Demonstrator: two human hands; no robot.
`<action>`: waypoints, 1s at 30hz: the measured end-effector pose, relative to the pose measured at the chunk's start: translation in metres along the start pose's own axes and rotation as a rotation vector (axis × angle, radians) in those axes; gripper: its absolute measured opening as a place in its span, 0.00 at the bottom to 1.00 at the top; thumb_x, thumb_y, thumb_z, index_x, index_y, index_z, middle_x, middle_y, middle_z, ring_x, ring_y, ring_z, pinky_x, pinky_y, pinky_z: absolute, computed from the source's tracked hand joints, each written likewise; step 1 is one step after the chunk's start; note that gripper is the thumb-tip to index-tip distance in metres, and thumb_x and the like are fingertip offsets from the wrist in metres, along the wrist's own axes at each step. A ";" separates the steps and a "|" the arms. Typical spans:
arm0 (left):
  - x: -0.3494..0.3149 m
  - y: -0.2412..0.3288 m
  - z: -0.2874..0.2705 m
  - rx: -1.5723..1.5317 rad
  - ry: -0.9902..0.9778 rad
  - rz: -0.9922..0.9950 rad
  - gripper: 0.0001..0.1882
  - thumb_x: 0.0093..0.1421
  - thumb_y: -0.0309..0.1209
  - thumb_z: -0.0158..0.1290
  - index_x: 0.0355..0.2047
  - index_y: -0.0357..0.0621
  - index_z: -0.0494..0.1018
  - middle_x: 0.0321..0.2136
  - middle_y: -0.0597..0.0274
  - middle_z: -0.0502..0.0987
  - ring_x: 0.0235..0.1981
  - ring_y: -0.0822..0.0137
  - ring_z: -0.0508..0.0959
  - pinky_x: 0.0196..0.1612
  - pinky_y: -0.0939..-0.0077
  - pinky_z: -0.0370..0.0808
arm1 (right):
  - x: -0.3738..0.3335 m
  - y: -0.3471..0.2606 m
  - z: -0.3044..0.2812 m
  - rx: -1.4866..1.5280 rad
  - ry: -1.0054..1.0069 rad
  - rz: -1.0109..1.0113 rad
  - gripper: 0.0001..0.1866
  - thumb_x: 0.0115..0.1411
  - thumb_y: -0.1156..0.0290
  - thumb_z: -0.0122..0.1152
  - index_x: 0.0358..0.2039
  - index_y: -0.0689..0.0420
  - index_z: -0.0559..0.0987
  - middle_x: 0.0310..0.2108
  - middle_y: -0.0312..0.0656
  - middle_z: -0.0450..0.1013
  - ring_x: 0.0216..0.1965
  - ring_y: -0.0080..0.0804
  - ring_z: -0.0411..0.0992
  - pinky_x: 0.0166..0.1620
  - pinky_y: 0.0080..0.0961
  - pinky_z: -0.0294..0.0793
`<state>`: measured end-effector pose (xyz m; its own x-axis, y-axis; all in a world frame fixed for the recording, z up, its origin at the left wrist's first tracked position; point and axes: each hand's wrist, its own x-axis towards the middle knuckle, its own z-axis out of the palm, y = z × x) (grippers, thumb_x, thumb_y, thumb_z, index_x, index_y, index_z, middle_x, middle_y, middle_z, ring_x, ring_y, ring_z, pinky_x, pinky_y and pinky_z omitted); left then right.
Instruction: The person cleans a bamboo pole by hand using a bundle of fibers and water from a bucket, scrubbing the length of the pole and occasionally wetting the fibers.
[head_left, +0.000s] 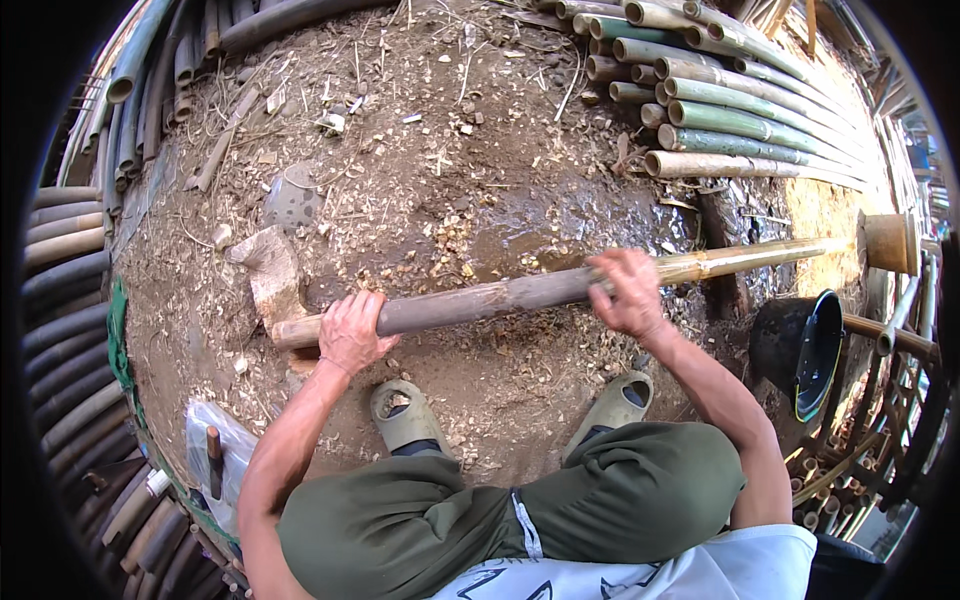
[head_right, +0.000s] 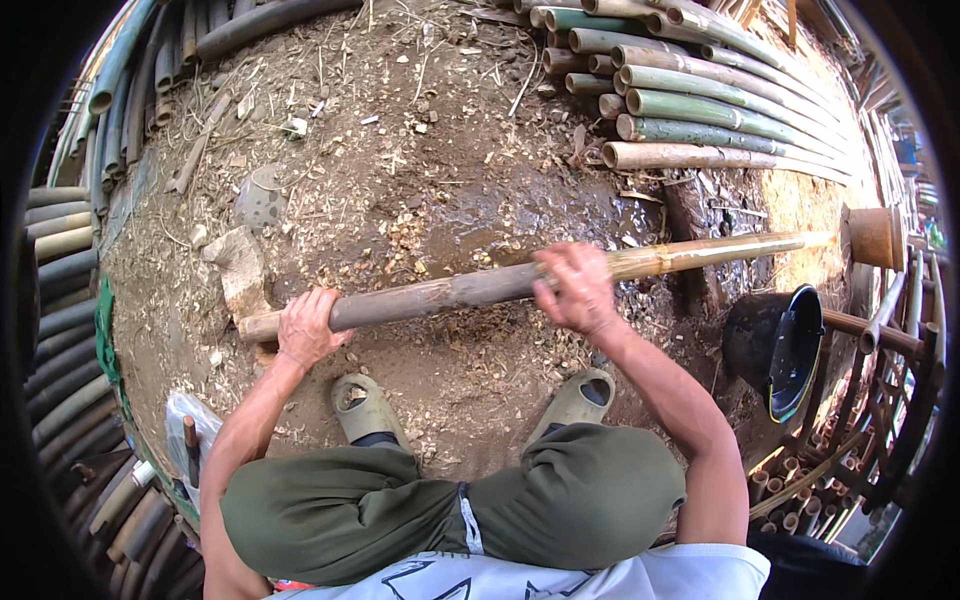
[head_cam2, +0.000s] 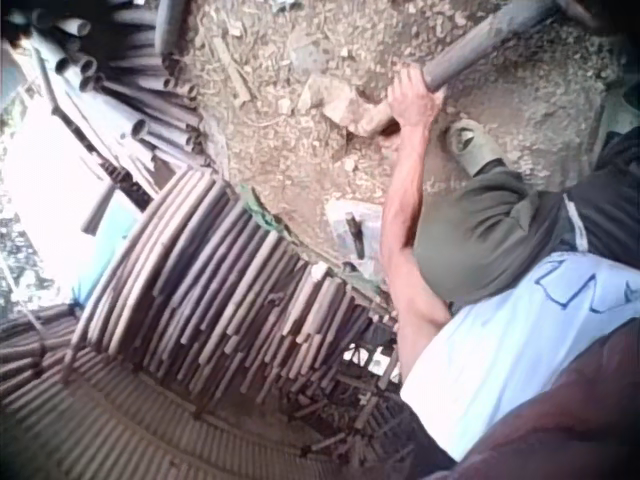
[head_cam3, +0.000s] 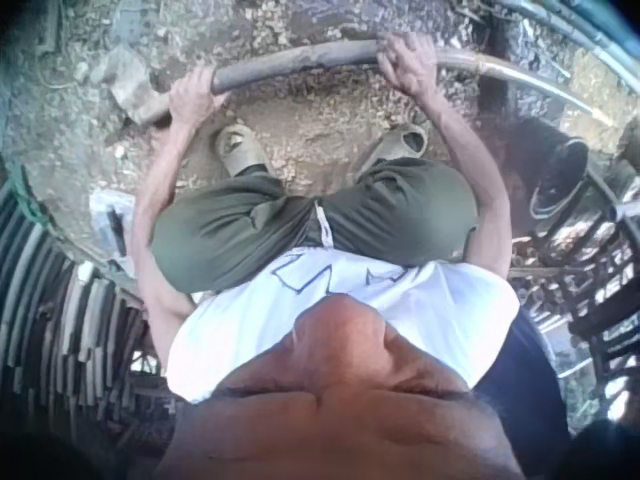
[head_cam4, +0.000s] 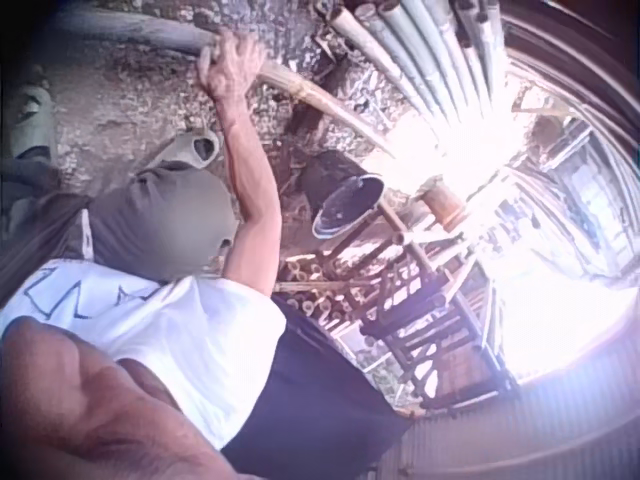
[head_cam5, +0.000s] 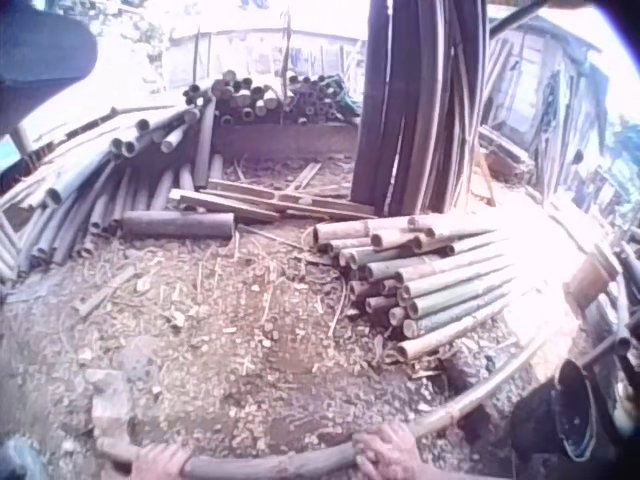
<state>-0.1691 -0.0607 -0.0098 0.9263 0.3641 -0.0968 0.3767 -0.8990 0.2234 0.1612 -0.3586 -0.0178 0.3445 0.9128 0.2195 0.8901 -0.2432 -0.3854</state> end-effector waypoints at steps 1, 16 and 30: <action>0.002 0.000 0.000 -0.007 0.001 0.008 0.30 0.38 0.40 0.72 0.42 0.49 0.72 0.35 0.61 0.76 0.39 0.57 0.78 0.43 0.62 0.74 | 0.017 -0.035 0.011 0.063 -0.094 -0.092 0.23 0.55 0.61 0.63 0.49 0.59 0.76 0.46 0.51 0.72 0.47 0.45 0.70 0.51 0.45 0.69; 0.037 0.006 -0.023 -0.185 -0.572 -0.160 0.26 0.39 0.43 0.65 0.40 0.46 0.79 0.32 0.49 0.82 0.36 0.49 0.82 0.42 0.58 0.79 | 0.007 0.022 -0.023 -0.107 -0.156 -0.113 0.14 0.55 0.60 0.64 0.40 0.48 0.76 0.44 0.41 0.73 0.47 0.36 0.71 0.53 0.41 0.72; 0.048 0.093 -0.010 0.016 -0.098 0.061 0.37 0.41 0.31 0.67 0.54 0.44 0.66 0.46 0.51 0.71 0.49 0.49 0.73 0.54 0.57 0.71 | 0.044 -0.099 0.052 0.096 0.162 -0.149 0.23 0.49 0.57 0.70 0.44 0.56 0.80 0.40 0.43 0.76 0.44 0.41 0.75 0.56 0.45 0.71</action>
<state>-0.0890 -0.1245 0.0163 0.9422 0.2841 -0.1777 0.3190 -0.9228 0.2161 0.0728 -0.2774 -0.0162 0.2621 0.8696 0.4185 0.9049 -0.0707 -0.4198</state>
